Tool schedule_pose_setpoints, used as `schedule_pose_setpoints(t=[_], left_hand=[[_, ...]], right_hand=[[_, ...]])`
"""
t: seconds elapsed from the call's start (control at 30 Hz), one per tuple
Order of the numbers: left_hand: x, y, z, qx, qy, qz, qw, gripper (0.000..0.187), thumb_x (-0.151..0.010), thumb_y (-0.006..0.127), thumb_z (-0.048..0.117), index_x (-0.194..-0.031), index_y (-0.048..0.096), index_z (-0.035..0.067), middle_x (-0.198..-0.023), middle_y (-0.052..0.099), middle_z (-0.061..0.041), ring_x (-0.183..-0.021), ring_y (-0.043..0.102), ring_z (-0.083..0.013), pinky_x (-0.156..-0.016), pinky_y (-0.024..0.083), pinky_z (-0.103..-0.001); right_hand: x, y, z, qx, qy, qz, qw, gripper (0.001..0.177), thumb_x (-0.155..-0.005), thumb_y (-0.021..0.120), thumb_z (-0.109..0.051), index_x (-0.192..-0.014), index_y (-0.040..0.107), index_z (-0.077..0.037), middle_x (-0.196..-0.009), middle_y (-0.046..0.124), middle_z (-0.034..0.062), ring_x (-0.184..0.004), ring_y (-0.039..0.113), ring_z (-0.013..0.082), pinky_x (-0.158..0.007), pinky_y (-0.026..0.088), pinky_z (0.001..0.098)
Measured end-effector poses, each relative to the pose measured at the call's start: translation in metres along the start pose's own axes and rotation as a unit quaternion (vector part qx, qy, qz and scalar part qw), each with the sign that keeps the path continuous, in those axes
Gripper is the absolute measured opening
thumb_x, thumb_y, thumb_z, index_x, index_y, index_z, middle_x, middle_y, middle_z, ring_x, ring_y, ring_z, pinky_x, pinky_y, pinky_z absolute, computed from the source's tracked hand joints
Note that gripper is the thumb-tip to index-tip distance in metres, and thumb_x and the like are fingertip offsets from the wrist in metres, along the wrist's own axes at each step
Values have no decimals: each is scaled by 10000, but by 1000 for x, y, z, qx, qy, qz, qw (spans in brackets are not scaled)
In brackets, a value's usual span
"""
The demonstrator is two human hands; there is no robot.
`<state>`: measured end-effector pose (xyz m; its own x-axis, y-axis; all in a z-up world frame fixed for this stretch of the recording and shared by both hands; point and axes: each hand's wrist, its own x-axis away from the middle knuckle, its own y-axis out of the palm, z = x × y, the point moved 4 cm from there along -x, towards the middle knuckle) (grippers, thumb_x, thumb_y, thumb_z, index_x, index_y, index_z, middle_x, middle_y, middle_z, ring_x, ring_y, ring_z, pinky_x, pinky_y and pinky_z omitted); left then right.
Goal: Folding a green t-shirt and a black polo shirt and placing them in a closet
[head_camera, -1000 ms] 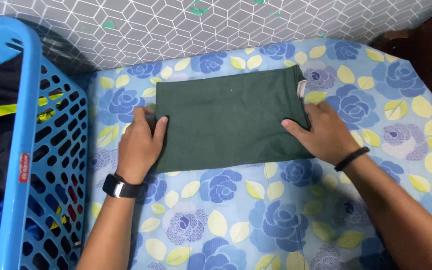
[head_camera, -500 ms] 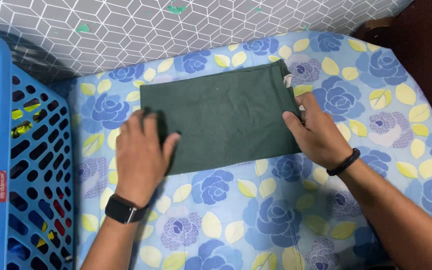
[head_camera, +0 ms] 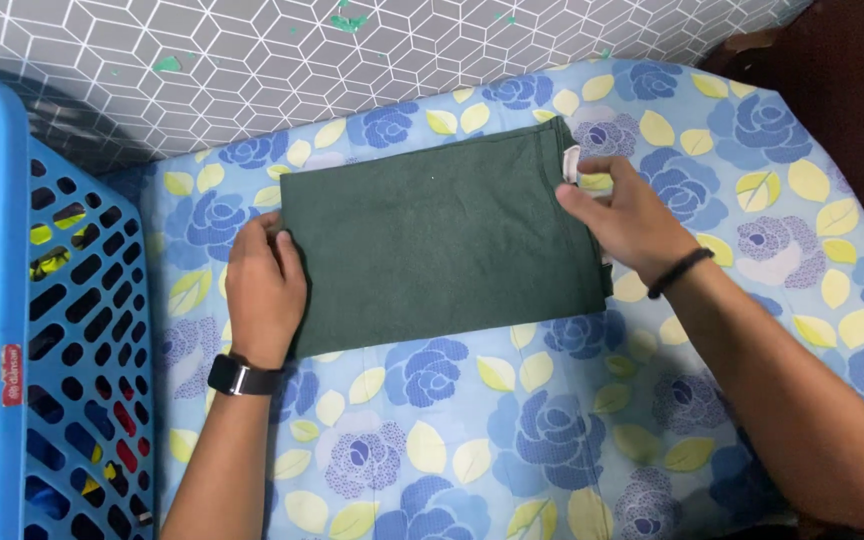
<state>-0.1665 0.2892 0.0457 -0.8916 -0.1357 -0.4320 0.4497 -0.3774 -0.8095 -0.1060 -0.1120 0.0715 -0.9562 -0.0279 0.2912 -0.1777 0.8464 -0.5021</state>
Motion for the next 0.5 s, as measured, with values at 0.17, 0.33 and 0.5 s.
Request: schedule_pose_setpoints(t=[0.17, 0.33, 0.5], left_hand=[[-1, 1, -2, 22, -34, -13, 999, 220, -1054, 605, 161, -1242, 625, 49, -1087, 690, -184, -1022, 677, -425, -858, 534, -519], [-1, -3, 9, 23, -16, -4, 1000, 265, -1035, 625, 141, -1256, 606, -3, -1087, 674, -247, -1024, 665, -467, -874, 524, -535], [1, -2, 6, -10, -51, -25, 998, 303, -1050, 626, 239, -1261, 610, 23, -1038, 699, -238, -966, 690, -458, -807, 538, -552]], right_hand=[[-7, 3, -8, 45, -84, 39, 995, 406, -965, 705, -206, -1338, 601, -85, -700, 636, 66, -667, 640, 221, -643, 471, 351], [-10, 2, 7, 85, -103, 74, 988, 328, -998, 656, -100, -1318, 588, -81, -709, 613, 86, -666, 631, 263, -676, 476, 409], [-5, 8, 6, 97, -128, 107, 981, 289, -1026, 630, -70, -1304, 555, -55, -668, 595, 96, -656, 626, 303, -678, 459, 440]])
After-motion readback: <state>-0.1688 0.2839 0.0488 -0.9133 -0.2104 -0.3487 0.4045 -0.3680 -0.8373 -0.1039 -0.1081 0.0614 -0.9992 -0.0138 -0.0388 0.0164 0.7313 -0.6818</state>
